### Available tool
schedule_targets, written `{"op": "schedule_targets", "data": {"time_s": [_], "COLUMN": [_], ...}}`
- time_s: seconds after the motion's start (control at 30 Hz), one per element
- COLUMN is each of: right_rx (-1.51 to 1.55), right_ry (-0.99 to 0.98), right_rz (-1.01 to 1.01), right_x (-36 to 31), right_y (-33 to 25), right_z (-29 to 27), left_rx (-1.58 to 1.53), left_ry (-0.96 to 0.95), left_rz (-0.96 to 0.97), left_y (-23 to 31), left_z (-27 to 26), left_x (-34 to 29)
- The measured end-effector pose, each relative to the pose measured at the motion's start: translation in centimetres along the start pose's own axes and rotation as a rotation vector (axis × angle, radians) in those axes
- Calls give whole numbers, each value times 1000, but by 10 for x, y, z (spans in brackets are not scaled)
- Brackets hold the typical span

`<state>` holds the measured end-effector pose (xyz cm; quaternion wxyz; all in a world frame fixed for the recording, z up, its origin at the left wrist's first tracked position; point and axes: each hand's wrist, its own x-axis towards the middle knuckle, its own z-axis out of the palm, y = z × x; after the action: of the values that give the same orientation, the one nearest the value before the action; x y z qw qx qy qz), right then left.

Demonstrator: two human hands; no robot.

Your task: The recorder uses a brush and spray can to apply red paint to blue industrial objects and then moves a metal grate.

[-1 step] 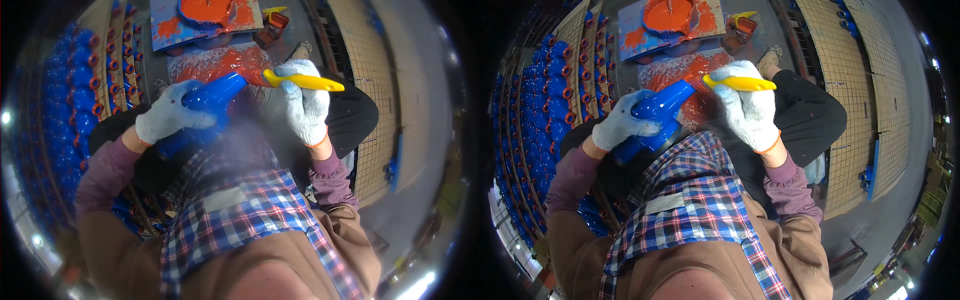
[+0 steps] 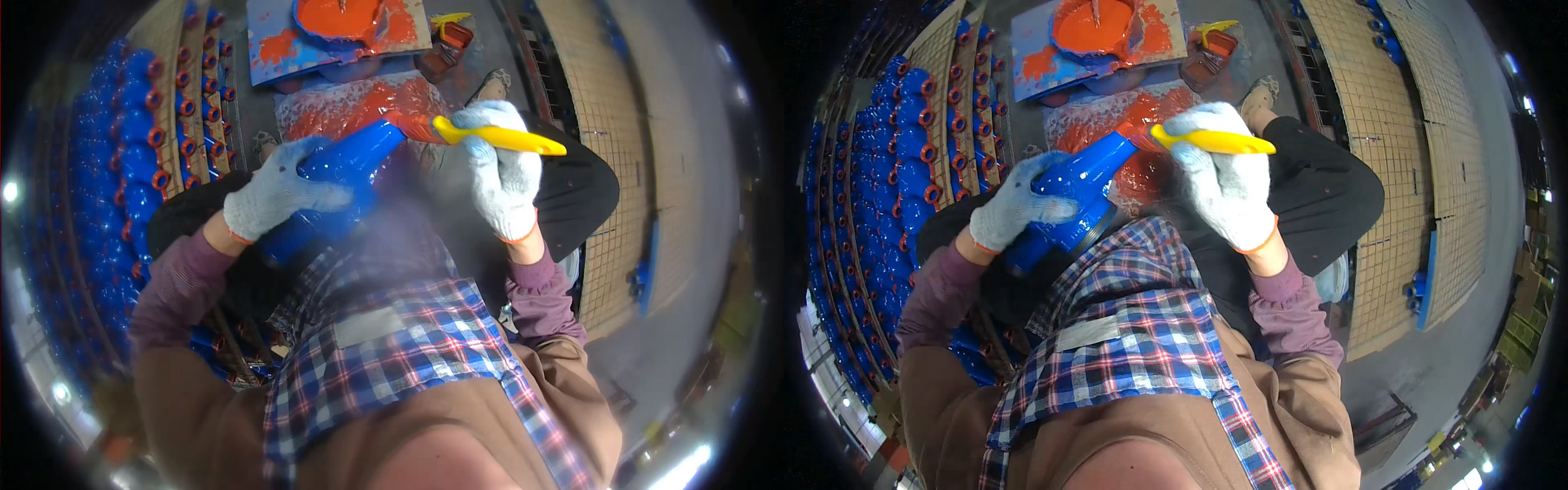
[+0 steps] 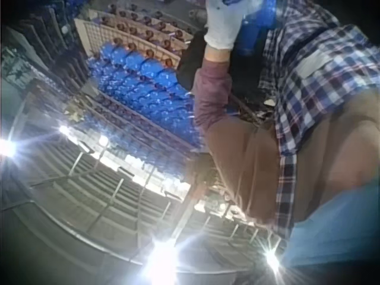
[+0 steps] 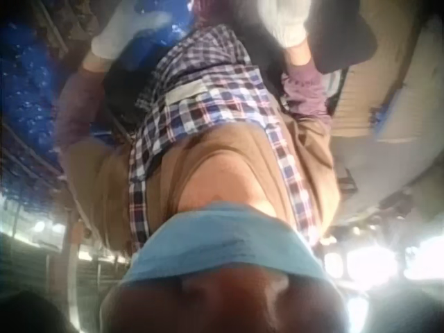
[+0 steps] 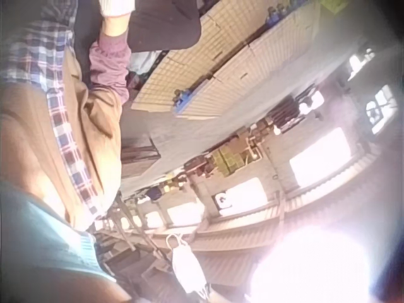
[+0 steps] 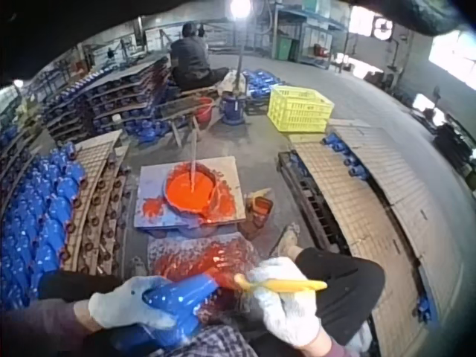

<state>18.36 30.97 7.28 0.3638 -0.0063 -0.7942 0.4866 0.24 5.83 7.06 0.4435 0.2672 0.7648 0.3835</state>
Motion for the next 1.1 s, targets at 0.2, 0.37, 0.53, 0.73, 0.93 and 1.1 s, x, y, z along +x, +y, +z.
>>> {"op": "schedule_targets", "data": {"time_s": [0.2,0.37,0.53,0.73,0.93,1.1], "right_rx": [190,343,643,914,619,540], "right_ry": [82,186,312,410,360,470], "right_rz": [231,403,409,467,437,437], "right_x": [-2,-3,-8,-10,-16,-11], "right_y": [-5,7,18,26,12,-11], "right_z": [-10,-3,16,30,-3,-29], "left_rx": [-1018,-1647,-1818,-2062,-1477,-447], "left_ry": [-50,-151,-472,-734,-620,-182], "left_rz": [-96,-92,-18,153,252,455], "left_y": [-56,-37,9,42,48,58], "left_z": [25,60,80,92,63,18], "left_x": [-13,-15,-16,-8,-6,-5]}}
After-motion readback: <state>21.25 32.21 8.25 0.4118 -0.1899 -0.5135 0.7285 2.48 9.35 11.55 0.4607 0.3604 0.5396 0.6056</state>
